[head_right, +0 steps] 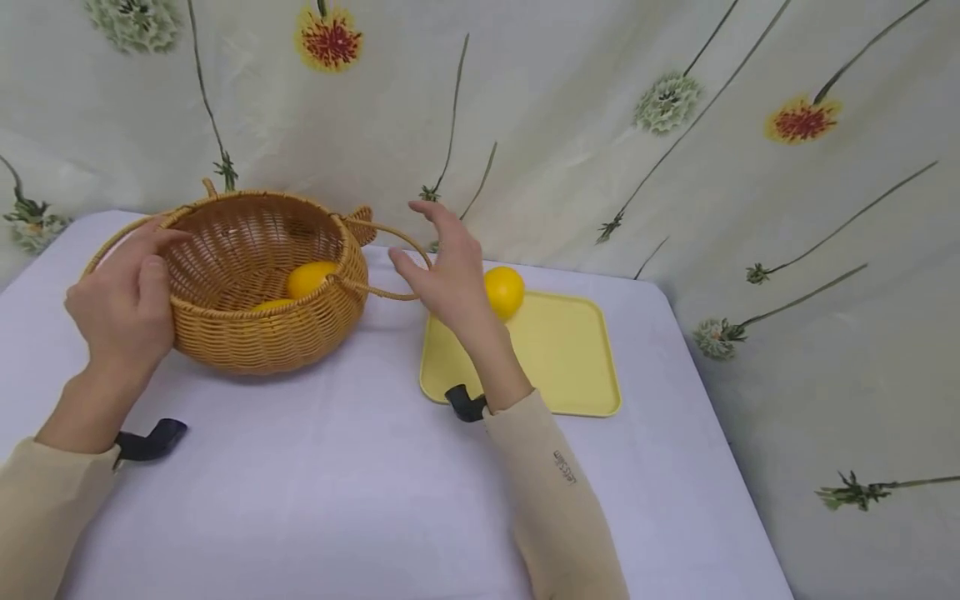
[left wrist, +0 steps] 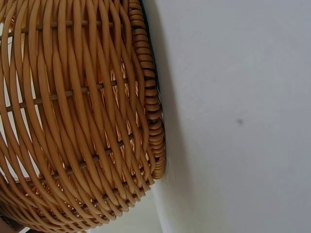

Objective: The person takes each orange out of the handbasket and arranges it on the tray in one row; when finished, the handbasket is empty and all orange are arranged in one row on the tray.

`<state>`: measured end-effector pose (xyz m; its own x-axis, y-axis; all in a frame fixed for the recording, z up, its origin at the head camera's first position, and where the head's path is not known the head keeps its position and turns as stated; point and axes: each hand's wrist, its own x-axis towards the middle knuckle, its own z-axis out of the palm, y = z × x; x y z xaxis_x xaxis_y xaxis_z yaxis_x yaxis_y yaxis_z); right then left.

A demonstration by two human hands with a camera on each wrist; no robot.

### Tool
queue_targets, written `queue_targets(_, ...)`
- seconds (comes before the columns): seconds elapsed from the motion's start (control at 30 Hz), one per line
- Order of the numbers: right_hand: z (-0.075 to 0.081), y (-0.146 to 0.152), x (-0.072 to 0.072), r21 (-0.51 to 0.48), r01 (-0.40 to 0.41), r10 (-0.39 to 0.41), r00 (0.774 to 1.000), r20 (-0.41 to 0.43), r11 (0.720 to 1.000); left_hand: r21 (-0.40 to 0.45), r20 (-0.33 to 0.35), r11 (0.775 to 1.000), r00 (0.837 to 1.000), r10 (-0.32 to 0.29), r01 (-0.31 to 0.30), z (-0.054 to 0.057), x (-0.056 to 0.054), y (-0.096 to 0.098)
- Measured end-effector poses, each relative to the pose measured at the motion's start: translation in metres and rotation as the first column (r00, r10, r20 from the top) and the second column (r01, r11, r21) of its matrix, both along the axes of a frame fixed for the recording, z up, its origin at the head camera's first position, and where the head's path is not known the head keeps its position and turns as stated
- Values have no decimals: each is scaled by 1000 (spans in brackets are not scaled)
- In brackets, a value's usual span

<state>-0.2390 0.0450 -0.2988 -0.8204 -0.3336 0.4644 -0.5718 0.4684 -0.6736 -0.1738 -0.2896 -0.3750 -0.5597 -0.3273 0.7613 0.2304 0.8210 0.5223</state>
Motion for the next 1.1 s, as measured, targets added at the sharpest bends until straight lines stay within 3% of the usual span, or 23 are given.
queue_targets(0.17,30,-50,2,-31,-186,188,972,138,982,8,11,1000,1000,18,-18,-2,5,-5)
queue_targets(0.3,38,-79,-3,74,-273,250,940,234,959,11,-1,1000,1000,14,-14,-5,4,-5)
queue_targets(0.37,38,-89,-6,111,-341,300,912,281,934,4,-8,1000,1000,7,-7,-6,2,-4)
queue_targets(0.5,33,-100,-13,130,-489,407,824,394,863,-2,-11,1000,1000,3,-3,-7,1,-2)
queue_targets(0.57,31,-103,-15,154,-533,429,794,431,832,-1,-14,1000,1000,-2,2,-8,0,-1)
queue_targets(0.7,29,-109,-18,216,-563,422,778,466,798,-6,-23,1000,1000,-9,9,-7,-1,1)
queue_targets(0.83,32,-121,-18,258,-596,394,739,546,760,-24,-20,1000,1000,-7,6,-6,-1,0)
queue_targets(0.93,35,-133,-16,419,-599,329,763,556,683,-38,-16,999,1000,-8,7,-4,-1,-2)
queue_targets(1.03,38,-143,-13,575,-572,284,808,516,584,-40,-22,999,1000,-10,9,-3,-1,-3)
queue_targets(1.1,39,-148,-11,612,-567,257,813,522,551,-37,-25,999,1000,-10,9,-3,-1,-3)
